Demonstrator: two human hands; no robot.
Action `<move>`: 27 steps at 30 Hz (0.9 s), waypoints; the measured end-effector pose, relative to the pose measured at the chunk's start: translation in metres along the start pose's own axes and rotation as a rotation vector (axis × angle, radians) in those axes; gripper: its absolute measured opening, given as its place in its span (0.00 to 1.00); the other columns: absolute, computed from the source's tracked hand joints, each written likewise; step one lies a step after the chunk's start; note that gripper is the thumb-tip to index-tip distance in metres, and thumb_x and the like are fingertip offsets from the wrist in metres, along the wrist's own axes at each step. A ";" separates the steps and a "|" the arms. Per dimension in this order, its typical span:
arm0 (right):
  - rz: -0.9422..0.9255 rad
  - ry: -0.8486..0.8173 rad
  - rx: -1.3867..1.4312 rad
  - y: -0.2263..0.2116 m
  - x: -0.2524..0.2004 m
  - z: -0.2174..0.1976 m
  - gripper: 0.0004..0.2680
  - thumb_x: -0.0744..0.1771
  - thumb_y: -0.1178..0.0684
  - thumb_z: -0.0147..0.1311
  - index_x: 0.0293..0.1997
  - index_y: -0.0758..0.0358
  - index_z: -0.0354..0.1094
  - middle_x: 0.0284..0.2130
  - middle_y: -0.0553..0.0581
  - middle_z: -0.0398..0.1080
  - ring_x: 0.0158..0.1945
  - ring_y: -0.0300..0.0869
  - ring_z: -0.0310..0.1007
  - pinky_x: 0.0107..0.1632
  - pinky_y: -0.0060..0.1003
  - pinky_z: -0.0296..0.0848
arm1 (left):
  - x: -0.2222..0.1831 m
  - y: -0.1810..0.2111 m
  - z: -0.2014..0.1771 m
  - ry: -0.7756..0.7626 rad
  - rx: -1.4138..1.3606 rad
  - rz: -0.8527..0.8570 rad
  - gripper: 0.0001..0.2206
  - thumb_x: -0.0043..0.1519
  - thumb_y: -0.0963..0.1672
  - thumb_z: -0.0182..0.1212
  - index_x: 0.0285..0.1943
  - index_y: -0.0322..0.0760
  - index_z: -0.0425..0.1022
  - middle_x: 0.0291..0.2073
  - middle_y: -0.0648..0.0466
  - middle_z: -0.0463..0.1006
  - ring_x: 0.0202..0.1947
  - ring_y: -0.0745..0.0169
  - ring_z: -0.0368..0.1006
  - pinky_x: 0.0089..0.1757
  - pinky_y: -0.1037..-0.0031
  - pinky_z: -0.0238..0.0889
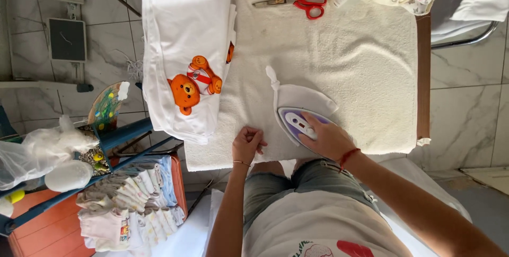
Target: Ironing and folding small baby garments on a pressing table
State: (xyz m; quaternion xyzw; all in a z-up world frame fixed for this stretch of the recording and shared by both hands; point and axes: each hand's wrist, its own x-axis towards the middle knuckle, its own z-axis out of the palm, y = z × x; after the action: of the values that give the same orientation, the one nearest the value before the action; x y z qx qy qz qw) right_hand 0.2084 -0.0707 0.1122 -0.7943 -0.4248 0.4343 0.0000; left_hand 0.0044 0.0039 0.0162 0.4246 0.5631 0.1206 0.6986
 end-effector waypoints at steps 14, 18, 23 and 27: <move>-0.053 0.044 -0.060 0.010 0.008 0.010 0.22 0.60 0.38 0.42 0.59 0.42 0.47 0.27 0.66 0.70 0.35 0.58 0.70 0.38 0.50 0.69 | 0.002 -0.003 0.002 -0.009 0.002 0.009 0.06 0.53 0.42 0.56 0.32 0.31 0.66 0.14 0.45 0.73 0.06 0.65 0.64 0.15 0.83 0.59; -0.053 0.097 0.029 -0.001 0.020 0.007 0.22 0.60 0.38 0.42 0.59 0.44 0.48 0.26 0.64 0.70 0.33 0.56 0.71 0.36 0.49 0.69 | 0.006 -0.006 0.004 0.011 0.032 0.022 0.06 0.53 0.42 0.56 0.31 0.32 0.66 0.14 0.46 0.73 0.07 0.66 0.65 0.16 0.84 0.60; -0.144 0.066 -0.112 0.026 -0.007 -0.002 0.22 0.58 0.37 0.45 0.57 0.42 0.50 0.26 0.64 0.70 0.32 0.57 0.71 0.37 0.50 0.69 | 0.011 0.009 0.030 0.229 0.236 -0.016 0.08 0.51 0.46 0.57 0.35 0.40 0.70 0.26 0.52 0.76 0.28 0.64 0.70 0.33 0.76 0.63; 0.000 -0.016 0.024 0.054 -0.039 -0.034 0.19 0.59 0.41 0.46 0.55 0.41 0.51 0.27 0.68 0.71 0.34 0.60 0.71 0.41 0.53 0.69 | 0.015 0.034 0.071 0.247 0.264 0.011 0.18 0.45 0.45 0.60 0.43 0.35 0.67 0.35 0.45 0.73 0.40 0.51 0.69 0.43 0.67 0.62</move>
State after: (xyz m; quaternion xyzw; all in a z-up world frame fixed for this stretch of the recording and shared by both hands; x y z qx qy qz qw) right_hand 0.2582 -0.1192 0.1404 -0.7907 -0.4198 0.4455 0.0062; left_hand 0.0831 0.0014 0.0311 0.4977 0.6532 0.1008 0.5616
